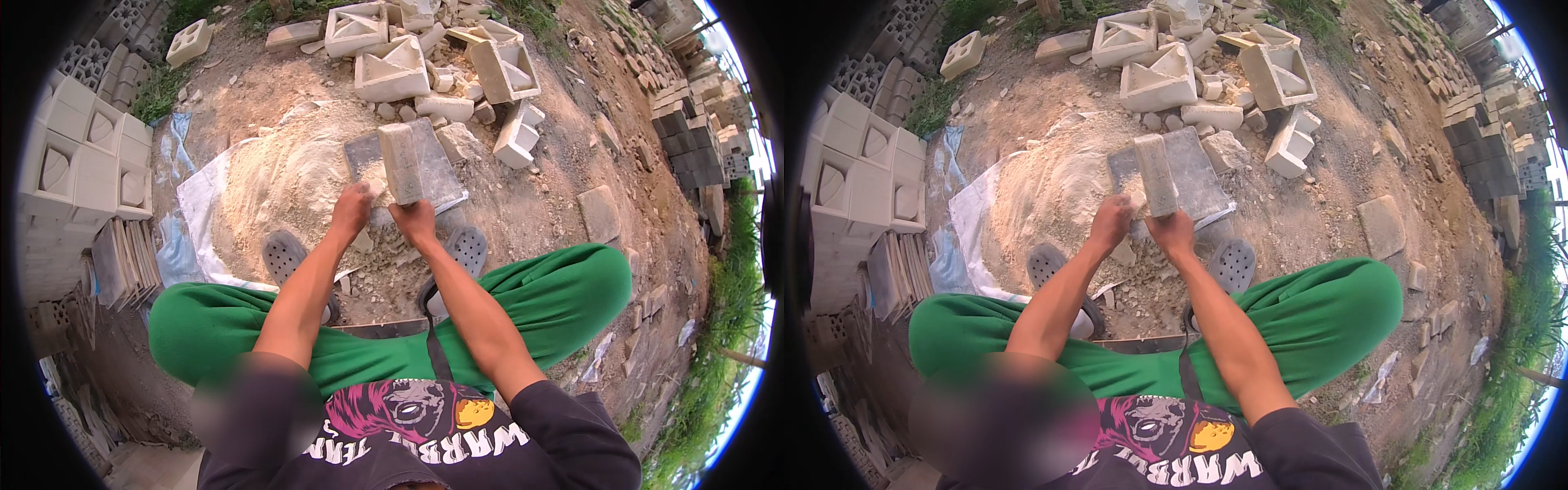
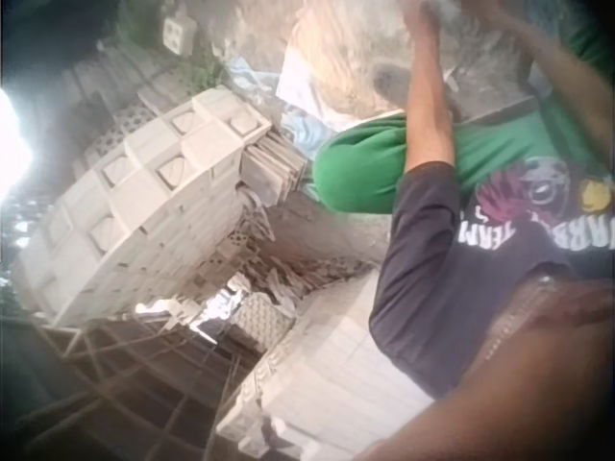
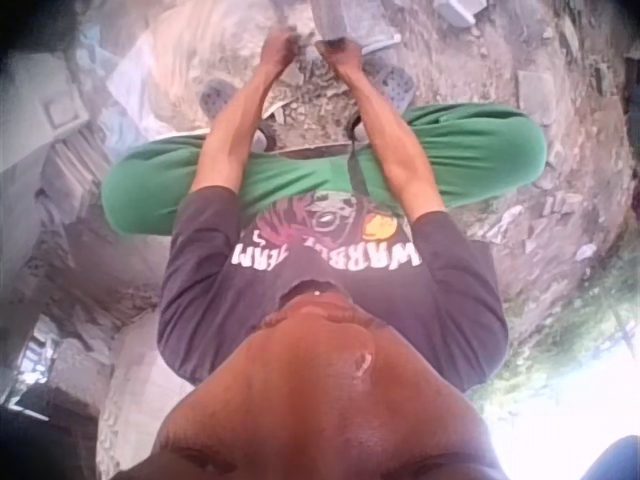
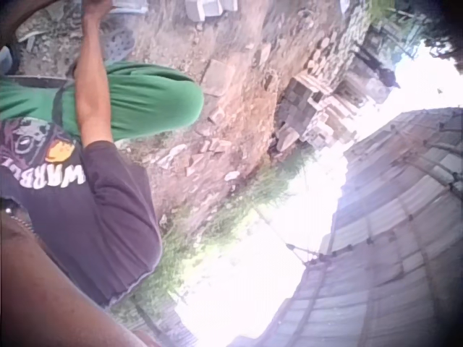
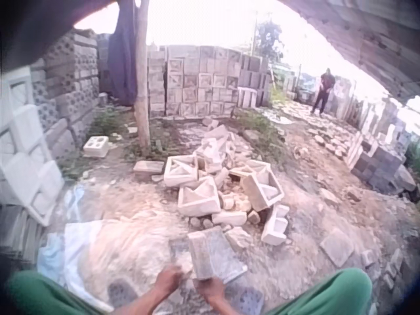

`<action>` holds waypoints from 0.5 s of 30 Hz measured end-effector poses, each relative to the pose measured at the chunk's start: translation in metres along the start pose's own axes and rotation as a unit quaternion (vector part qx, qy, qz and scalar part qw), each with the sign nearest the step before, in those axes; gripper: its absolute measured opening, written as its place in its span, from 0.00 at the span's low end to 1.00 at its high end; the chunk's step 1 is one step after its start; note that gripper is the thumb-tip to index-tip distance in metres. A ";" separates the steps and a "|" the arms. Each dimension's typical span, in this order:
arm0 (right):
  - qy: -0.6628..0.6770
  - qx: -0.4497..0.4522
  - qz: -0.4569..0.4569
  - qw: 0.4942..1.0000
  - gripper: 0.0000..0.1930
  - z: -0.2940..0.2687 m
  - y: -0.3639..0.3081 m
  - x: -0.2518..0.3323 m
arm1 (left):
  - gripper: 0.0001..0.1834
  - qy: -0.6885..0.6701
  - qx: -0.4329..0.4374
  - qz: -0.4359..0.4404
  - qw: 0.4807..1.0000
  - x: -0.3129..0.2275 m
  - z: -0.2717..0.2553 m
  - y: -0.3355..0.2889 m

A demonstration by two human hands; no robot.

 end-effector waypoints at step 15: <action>-0.061 -0.050 -0.053 0.995 0.21 0.012 0.006 -0.016 | 0.12 0.028 0.021 -0.024 0.999 -0.001 0.006 -0.003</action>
Point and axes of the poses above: each hand's wrist, its own y-axis towards the middle knuckle, its own z-axis out of the palm, x = y × z, the point moved 1 cm from there along y, towards the middle knuckle, and after that the axes turned 15 degrees about -y, right-handed, at the moved point
